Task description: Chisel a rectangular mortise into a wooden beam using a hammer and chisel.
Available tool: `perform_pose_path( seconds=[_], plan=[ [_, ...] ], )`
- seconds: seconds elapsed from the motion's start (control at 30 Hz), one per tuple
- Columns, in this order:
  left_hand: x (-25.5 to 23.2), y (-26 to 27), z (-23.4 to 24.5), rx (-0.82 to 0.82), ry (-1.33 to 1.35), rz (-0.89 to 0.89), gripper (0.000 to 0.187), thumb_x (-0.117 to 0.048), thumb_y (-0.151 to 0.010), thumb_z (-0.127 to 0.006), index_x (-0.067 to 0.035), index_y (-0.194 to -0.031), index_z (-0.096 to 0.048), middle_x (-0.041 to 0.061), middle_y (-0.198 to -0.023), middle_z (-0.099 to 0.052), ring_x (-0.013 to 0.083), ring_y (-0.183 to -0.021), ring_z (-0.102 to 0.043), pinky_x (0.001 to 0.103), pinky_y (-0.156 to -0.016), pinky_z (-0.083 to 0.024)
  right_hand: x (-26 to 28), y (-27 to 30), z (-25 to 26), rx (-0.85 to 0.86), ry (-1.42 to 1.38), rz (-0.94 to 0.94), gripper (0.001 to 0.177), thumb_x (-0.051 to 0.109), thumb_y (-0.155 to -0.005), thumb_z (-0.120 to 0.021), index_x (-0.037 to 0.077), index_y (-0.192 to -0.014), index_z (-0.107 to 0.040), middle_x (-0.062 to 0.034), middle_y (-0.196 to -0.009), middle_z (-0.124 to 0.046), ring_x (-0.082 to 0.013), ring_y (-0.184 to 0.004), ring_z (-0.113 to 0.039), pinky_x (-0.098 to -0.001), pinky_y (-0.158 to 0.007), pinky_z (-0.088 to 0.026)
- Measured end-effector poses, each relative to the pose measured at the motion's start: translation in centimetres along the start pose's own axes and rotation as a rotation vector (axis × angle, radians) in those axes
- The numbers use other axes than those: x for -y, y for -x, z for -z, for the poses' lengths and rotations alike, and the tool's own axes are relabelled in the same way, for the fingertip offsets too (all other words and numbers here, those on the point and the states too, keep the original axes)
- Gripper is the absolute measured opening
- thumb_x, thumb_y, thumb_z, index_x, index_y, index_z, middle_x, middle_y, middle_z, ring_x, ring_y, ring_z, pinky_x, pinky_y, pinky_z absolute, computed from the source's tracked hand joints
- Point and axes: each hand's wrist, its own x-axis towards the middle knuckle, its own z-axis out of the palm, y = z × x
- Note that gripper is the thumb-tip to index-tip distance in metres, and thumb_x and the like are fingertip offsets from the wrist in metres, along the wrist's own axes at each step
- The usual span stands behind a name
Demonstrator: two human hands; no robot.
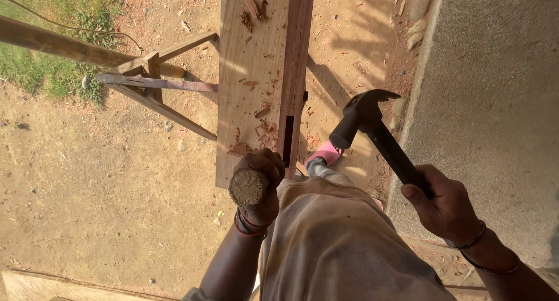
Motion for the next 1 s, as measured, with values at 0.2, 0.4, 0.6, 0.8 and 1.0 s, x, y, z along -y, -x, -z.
perform_pose_path(
  seconds=[0.2,0.4,0.6,0.8,1.0],
  plan=[
    [-0.5,0.0,0.3,0.172,-0.186,-0.209,0.058,-0.058,-0.106,-0.050,-0.001,-0.095,-0.052,0.007,-0.074,-0.052,0.0183,-0.067,-0.054,0.031,-0.062,-0.044,0.6,0.7,-0.3,-0.032,0.005,0.031,0.041,0.045,-0.096,-0.058,0.006,-0.108,-0.063,-0.0001,-0.059,-0.060,-0.0084,-0.048,-0.055,-0.0279,-0.043,-0.044],
    [-0.3,0.1,1.1,0.236,-0.294,-0.136,0.061,-0.056,-0.107,-0.048,0.002,-0.091,-0.053,0.012,-0.074,-0.056,0.0216,-0.066,-0.057,0.031,-0.060,-0.045,5.3,1.2,1.7,-0.072,0.119,0.137,0.042,0.045,-0.093,-0.058,0.006,-0.108,-0.062,0.0009,-0.056,-0.059,-0.0072,-0.044,-0.055,-0.0277,-0.040,-0.043],
    [-1.8,-1.1,-0.1,0.239,-0.393,-0.444,0.071,-0.055,-0.113,-0.025,0.010,-0.113,-0.053,0.020,-0.094,-0.060,0.0278,-0.082,-0.061,0.034,-0.068,-0.048,13.2,2.9,4.7,-0.100,0.272,0.302,0.043,0.043,-0.089,-0.065,0.006,-0.110,-0.061,0.0020,-0.057,-0.059,-0.0104,-0.048,-0.057,-0.0288,-0.041,-0.044],
    [6.1,2.2,5.8,0.307,-0.332,-0.234,0.064,-0.053,-0.116,-0.024,-0.005,-0.107,-0.064,0.004,-0.084,-0.061,0.0159,-0.071,-0.058,0.026,-0.064,-0.044,19.4,4.0,3.5,0.062,0.369,0.281,0.046,0.043,-0.083,-0.072,0.008,-0.112,-0.061,-0.0012,-0.061,-0.066,-0.0139,-0.041,-0.062,-0.0327,-0.037,-0.048],
    [13.4,3.3,9.4,0.223,-0.348,-0.171,0.056,-0.044,-0.117,-0.029,0.003,-0.120,-0.060,0.006,-0.100,-0.063,0.0164,-0.087,-0.058,0.028,-0.077,-0.047,20.2,4.0,1.2,0.086,0.460,0.259,0.037,0.042,-0.085,-0.074,0.010,-0.098,-0.061,-0.0083,-0.066,-0.068,-0.0234,-0.043,-0.066,-0.0396,-0.039,-0.051]
  ],
)
